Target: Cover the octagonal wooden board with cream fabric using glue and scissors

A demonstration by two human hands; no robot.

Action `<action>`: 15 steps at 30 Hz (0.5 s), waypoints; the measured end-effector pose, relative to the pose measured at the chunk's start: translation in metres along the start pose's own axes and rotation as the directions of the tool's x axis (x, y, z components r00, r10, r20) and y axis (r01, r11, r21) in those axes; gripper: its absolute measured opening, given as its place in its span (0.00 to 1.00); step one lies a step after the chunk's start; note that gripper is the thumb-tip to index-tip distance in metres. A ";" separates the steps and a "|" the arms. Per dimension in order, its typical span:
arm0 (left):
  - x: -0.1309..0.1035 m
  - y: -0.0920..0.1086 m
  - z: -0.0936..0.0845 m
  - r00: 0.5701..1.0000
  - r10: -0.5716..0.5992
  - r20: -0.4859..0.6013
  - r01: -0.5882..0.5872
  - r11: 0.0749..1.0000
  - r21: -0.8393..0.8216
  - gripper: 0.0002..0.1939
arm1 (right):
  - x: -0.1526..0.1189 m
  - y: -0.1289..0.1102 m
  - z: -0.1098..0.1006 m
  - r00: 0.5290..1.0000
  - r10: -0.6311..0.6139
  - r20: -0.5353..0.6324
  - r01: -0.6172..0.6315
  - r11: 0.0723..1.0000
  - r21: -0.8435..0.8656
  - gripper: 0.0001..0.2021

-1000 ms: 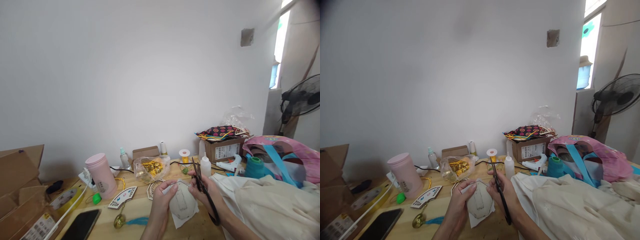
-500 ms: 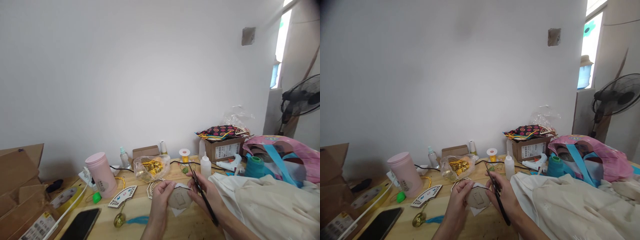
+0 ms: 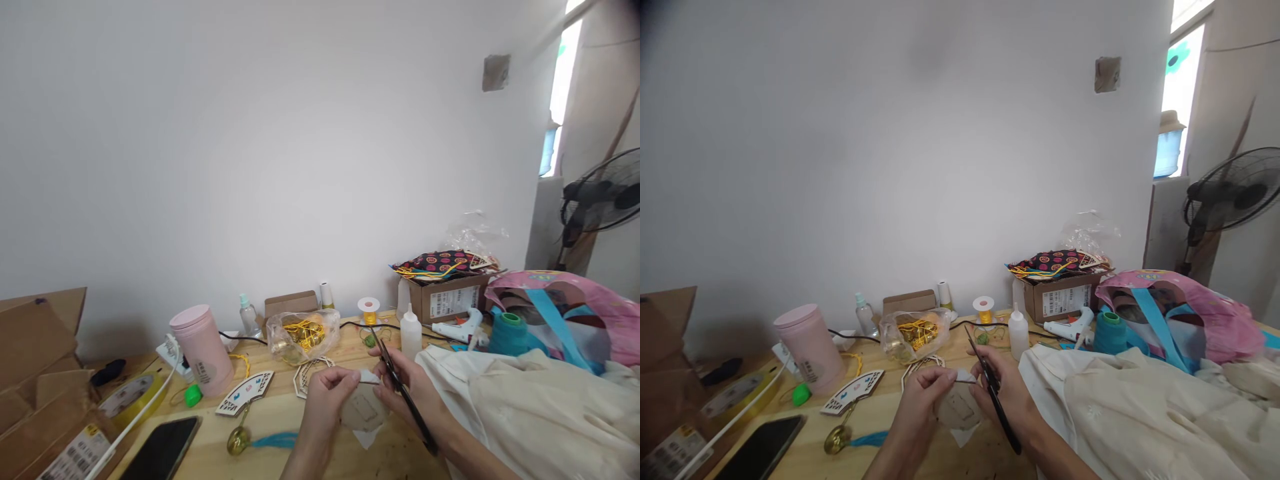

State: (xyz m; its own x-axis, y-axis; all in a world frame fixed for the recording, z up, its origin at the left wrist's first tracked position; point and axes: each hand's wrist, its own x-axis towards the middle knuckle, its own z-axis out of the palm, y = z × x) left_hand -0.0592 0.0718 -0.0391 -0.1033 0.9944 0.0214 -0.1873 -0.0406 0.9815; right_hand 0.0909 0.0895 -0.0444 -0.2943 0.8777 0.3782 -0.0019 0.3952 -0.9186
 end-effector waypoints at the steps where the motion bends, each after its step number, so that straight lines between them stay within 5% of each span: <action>1: 0.001 -0.002 -0.001 0.999 -0.029 0.013 0.029 0.999 -0.026 0.12 | 0.000 -0.001 0.000 1.000 0.010 0.004 -0.010 1.000 0.019 0.21; 8: -0.002 -0.002 0.000 0.977 -0.153 0.149 0.178 0.969 -0.171 0.15 | 0.001 -0.010 0.000 0.988 0.154 0.026 -0.156 0.960 0.233 0.21; 15: -0.006 0.010 0.002 0.980 -0.073 0.184 0.109 0.975 -0.194 0.16 | 0.001 -0.016 -0.004 0.980 0.198 -0.026 -0.180 0.929 0.323 0.21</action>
State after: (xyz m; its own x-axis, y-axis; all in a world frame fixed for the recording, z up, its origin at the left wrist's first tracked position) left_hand -0.0588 0.0655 -0.0295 0.0917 0.9957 -0.0153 -0.3836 0.0495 0.9222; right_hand 0.0946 0.0855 -0.0288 -0.2640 0.9454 0.1912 -0.2579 0.1218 -0.9584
